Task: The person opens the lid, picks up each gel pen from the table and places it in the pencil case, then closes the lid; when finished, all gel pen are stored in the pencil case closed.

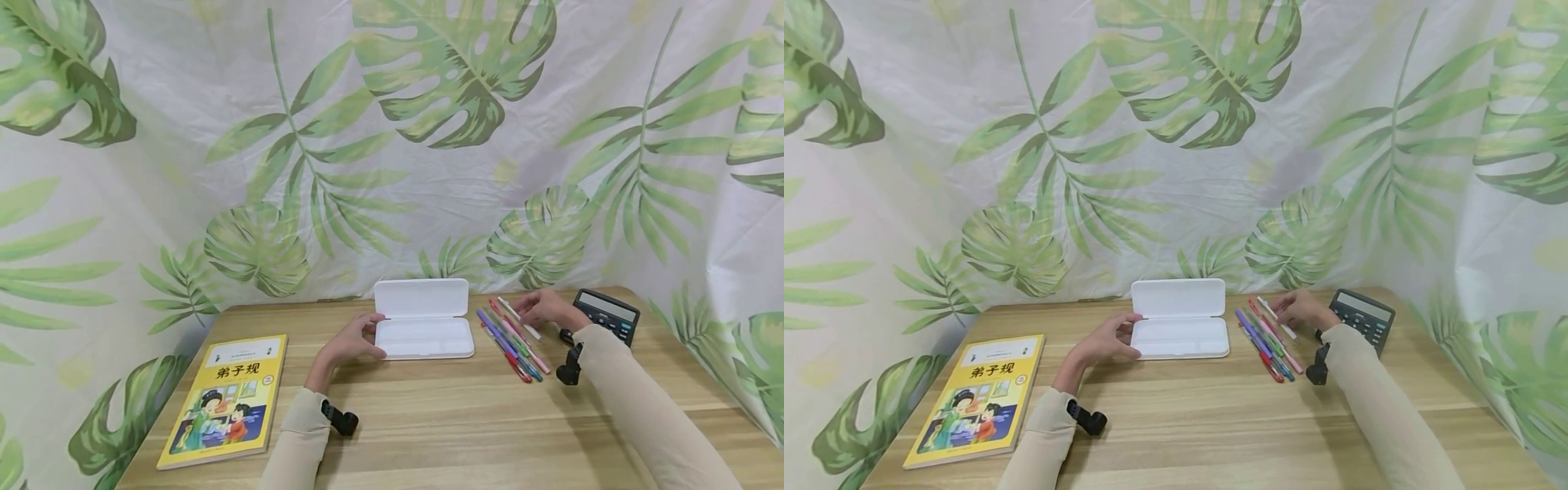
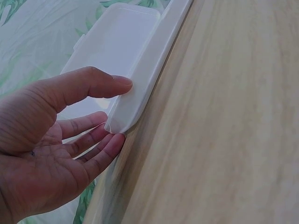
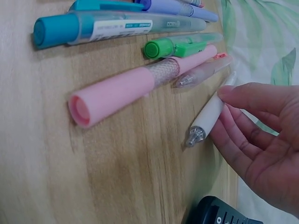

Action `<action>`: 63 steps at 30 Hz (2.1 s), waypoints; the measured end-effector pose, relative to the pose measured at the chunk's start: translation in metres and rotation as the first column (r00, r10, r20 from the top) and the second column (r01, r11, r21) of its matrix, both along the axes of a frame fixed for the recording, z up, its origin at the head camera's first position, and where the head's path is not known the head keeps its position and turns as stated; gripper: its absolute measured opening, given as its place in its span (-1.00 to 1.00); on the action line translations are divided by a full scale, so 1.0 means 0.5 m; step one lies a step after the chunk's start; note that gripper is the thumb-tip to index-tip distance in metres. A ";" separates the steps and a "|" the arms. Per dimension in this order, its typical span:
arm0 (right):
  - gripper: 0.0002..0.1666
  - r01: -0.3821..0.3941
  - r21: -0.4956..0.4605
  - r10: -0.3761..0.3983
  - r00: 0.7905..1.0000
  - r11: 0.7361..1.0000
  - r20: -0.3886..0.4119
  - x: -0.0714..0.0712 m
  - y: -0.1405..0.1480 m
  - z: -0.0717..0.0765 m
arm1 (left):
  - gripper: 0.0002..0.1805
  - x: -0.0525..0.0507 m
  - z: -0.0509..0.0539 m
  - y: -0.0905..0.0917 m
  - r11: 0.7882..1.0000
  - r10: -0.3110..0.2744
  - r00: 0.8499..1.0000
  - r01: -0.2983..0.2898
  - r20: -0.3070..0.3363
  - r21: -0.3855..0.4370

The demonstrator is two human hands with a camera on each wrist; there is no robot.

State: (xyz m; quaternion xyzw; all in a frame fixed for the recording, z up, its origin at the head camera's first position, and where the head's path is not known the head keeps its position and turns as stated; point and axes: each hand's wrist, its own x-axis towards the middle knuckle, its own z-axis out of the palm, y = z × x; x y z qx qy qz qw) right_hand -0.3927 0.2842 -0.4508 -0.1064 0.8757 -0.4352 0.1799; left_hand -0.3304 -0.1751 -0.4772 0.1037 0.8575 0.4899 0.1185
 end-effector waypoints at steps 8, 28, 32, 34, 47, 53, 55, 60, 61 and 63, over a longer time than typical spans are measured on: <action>-0.59 -0.009 0.024 0.008 1.000 1.000 0.022 0.000 0.010 0.005 | -0.08 0.001 0.002 0.001 1.000 -0.006 1.000 0.006 0.009 0.008; -0.51 -0.076 -0.014 0.077 0.994 0.997 0.075 0.032 0.041 0.031 | -0.06 0.002 0.006 0.000 1.000 -0.027 1.000 0.027 0.001 -0.002; -0.45 -0.078 -0.099 0.087 0.993 0.992 0.083 0.043 0.040 0.028 | -0.07 0.004 0.007 0.001 1.000 -0.026 1.000 0.026 0.008 0.005; -0.43 -0.084 -0.145 0.096 0.993 0.986 0.075 0.047 0.036 0.024 | -0.07 0.005 0.008 0.000 1.000 -0.023 1.000 0.023 0.010 0.006; -0.39 -0.060 -0.359 0.080 0.996 0.931 0.040 0.052 -0.046 0.001 | -0.05 0.001 -0.001 -0.005 1.000 -0.012 1.000 0.012 0.014 0.008; -0.42 -0.125 -0.403 0.134 0.991 0.907 -0.007 0.059 -0.090 0.008 | -0.05 0.000 -0.001 -0.003 1.000 -0.005 1.000 0.005 0.019 0.008; -0.40 -0.125 -0.431 0.139 0.990 0.894 0.000 0.061 -0.105 0.010 | -0.06 0.001 0.001 -0.002 1.000 -0.004 1.000 0.004 0.018 0.006; -0.37 -0.111 -0.473 0.137 0.990 0.874 0.022 0.064 -0.139 0.014 | -0.05 0.003 0.002 -0.002 1.000 -0.010 1.000 0.010 0.015 0.008; -0.37 -0.110 -0.477 0.139 0.990 0.872 0.024 0.064 -0.145 0.014 | -0.05 0.003 0.002 -0.001 1.000 -0.010 1.000 0.010 0.015 0.011; -0.38 -0.119 -0.483 0.146 0.989 0.868 0.020 0.064 -0.157 0.015 | -0.05 0.004 0.003 -0.001 1.000 -0.010 1.000 0.010 0.018 0.017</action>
